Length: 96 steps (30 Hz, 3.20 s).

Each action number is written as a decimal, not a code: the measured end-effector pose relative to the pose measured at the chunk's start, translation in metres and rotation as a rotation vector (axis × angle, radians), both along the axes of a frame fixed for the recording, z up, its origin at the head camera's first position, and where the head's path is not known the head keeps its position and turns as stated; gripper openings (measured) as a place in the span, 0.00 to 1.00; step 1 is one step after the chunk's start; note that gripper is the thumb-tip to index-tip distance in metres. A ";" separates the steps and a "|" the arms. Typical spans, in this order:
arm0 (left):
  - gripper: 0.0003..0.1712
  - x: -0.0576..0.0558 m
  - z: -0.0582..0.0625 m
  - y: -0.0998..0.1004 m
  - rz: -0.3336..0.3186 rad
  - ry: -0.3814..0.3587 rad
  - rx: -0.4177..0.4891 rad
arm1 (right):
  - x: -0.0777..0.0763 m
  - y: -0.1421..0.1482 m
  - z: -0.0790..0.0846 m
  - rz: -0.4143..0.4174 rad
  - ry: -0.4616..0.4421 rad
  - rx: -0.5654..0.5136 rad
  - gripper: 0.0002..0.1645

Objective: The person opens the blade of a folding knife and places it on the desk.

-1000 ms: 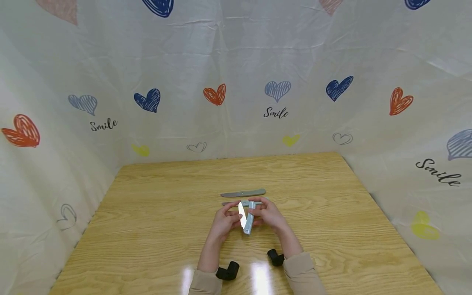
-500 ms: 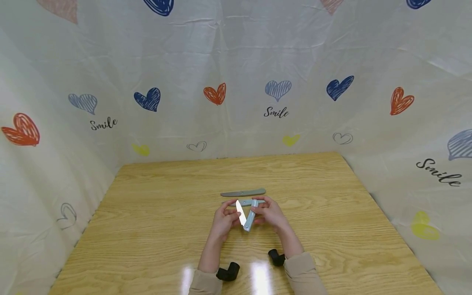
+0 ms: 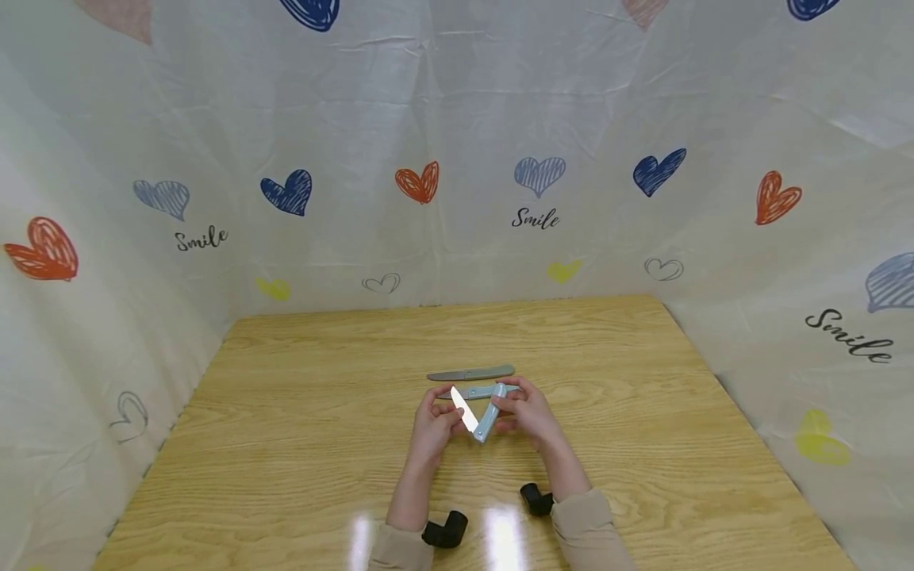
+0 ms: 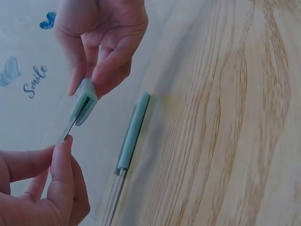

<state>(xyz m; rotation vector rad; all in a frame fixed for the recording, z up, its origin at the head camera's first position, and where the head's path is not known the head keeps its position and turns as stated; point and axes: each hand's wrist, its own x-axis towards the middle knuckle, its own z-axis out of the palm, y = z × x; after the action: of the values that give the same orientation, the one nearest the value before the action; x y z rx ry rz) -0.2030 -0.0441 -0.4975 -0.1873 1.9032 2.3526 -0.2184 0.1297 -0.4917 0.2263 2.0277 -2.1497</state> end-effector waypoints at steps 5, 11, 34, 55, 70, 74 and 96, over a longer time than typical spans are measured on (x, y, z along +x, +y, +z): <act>0.29 0.001 0.000 0.001 0.050 0.028 0.011 | 0.000 0.000 -0.001 -0.036 0.012 -0.030 0.23; 0.29 0.001 0.001 0.002 0.096 0.035 0.031 | 0.000 0.000 -0.001 -0.063 0.024 -0.084 0.23; 0.29 0.004 0.001 0.006 0.220 0.012 0.157 | -0.002 0.002 -0.005 -0.155 0.049 -0.123 0.24; 0.28 0.000 0.004 0.018 0.365 0.032 0.269 | -0.003 0.002 -0.005 -0.236 0.053 -0.265 0.24; 0.28 0.003 0.006 0.029 0.450 0.098 0.350 | 0.004 0.000 -0.001 -0.294 0.086 -0.329 0.22; 0.26 0.006 0.005 0.032 0.470 0.201 0.400 | 0.005 -0.002 -0.002 -0.309 0.102 -0.354 0.22; 0.28 0.004 0.005 0.046 0.585 0.129 0.423 | 0.010 -0.012 -0.001 -0.401 0.060 -0.489 0.22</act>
<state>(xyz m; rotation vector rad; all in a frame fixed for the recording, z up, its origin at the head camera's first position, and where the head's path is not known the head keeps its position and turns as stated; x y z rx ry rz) -0.1987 0.0015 -0.4923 -0.6380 1.4817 3.1496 -0.2085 0.1176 -0.4927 0.5353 1.5070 -2.8422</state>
